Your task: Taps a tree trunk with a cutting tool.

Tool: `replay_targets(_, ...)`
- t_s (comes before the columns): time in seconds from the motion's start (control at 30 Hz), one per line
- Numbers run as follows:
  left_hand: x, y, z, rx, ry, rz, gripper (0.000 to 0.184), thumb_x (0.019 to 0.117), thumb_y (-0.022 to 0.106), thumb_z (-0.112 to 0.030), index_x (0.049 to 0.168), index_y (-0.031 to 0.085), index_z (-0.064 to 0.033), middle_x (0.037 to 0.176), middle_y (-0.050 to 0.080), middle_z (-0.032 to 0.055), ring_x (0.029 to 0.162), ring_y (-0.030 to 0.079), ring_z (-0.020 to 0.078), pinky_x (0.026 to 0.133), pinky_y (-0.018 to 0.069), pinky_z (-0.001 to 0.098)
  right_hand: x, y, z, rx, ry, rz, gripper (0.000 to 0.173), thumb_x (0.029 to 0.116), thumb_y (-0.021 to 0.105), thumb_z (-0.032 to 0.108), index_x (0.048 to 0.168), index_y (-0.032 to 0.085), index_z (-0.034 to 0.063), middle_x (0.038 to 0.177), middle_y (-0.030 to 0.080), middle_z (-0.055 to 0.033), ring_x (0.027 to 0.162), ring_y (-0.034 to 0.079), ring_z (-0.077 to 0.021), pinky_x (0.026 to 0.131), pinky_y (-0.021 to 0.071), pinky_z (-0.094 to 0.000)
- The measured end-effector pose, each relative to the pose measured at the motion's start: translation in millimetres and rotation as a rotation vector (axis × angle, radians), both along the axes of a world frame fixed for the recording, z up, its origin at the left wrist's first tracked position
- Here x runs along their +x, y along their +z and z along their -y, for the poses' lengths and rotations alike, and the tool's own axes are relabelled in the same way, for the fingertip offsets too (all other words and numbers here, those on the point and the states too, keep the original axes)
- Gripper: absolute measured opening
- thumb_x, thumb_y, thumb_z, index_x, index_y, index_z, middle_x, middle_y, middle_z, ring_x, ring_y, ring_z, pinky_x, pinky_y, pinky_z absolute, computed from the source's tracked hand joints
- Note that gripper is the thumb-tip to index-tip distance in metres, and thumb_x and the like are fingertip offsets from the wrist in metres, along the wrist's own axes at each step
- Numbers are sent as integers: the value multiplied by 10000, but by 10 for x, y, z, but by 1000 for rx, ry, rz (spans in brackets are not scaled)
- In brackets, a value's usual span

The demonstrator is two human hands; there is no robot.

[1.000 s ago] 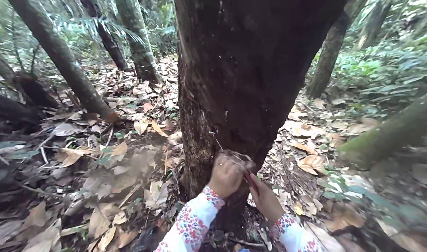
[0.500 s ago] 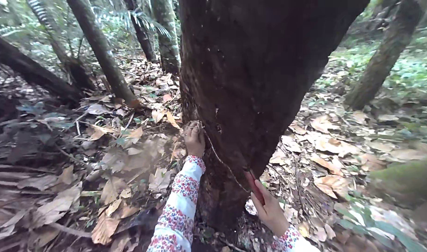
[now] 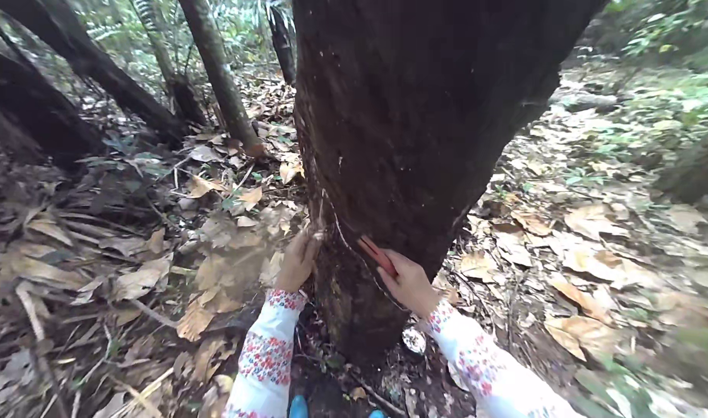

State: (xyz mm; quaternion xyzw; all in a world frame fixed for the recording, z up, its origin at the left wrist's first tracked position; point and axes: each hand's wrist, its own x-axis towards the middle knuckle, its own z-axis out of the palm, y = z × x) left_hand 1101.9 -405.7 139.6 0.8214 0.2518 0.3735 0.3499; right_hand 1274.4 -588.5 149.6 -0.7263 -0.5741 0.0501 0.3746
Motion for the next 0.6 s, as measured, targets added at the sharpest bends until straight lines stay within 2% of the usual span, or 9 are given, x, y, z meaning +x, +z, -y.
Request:
replay_targets(0.1,-443,-74,347,-9,34,-189,303,1038,479,-43,1190,609,185,1042,690,297,982,695,356,945,543,488,-54,449,-490,-295,135,-14,391,1029,546,80,1381,529,-88,1385,577,-283,1196,639,-402,1030,496,-522)
replay_targets(0.2,-897,-92,739,32,98,-354,248,1006,541,-28,1119,661,157,1000,702,301,968,707,423,929,544,565,-132,534,-1021,-400,228,85,396,1012,549,44,1396,514,-46,1615,363,-207,1207,640,-387,990,527,-523)
replay_targets(0.27,-1178,-138,971,38,140,-466,222,990,573,-20,1089,677,149,1017,703,315,1010,698,477,955,523,621,-197,529,-1284,-384,262,175,428,975,583,-12,1397,516,-23,1679,249,-176,1242,609,-412,972,527,-540)
replay_targets(0.3,-1305,-188,1064,65,167,-501,203,973,592,-6,1067,686,147,1007,708,316,1004,701,489,943,527,634,-224,523,-1383,-374,268,224,447,960,600,-31,1400,522,-8,1684,239,-174,1265,585,-431,966,525,-556)
replay_targets(0.33,-1420,-236,1140,97,199,-532,185,960,609,4,1050,697,141,1003,716,312,997,708,492,931,536,640,-237,496,-1466,-346,267,268,453,948,613,-44,1394,542,1,1651,310,-187,1272,569,-448,952,527,-575)
replay_targets(0.4,-1599,-316,1226,113,267,-637,179,961,619,3,1057,705,127,1041,722,310,1025,705,498,942,526,650,-245,428,-1523,-296,253,336,406,971,599,-16,1376,572,4,1391,583,-240,1240,583,-458,942,529,-589)
replay_targets(0.43,-1664,-351,1222,96,307,-716,196,973,618,-15,1092,712,108,1090,721,307,1067,695,502,964,511,662,-260,402,-1484,-312,242,343,377,986,591,13,1363,580,9,1276,643,-247,1215,602,-456,934,530,-590)
replay_targets(0.53,-1653,-433,1005,-5,378,-903,275,1040,547,-82,1240,691,41,1251,684,287,1210,625,505,1051,442,668,-364,367,-1079,-474,277,236,376,1012,570,86,1382,543,22,1213,653,-268,1190,620,-450,950,513,-609)
replay_targets(0.6,-1445,-478,813,30,381,-821,290,1049,537,-82,1268,679,45,1293,668,285,1244,614,494,1079,445,635,-473,319,-645,-550,354,119,405,988,596,90,1377,522,5,1190,648,-280,1143,639,-454,938,514,-617)
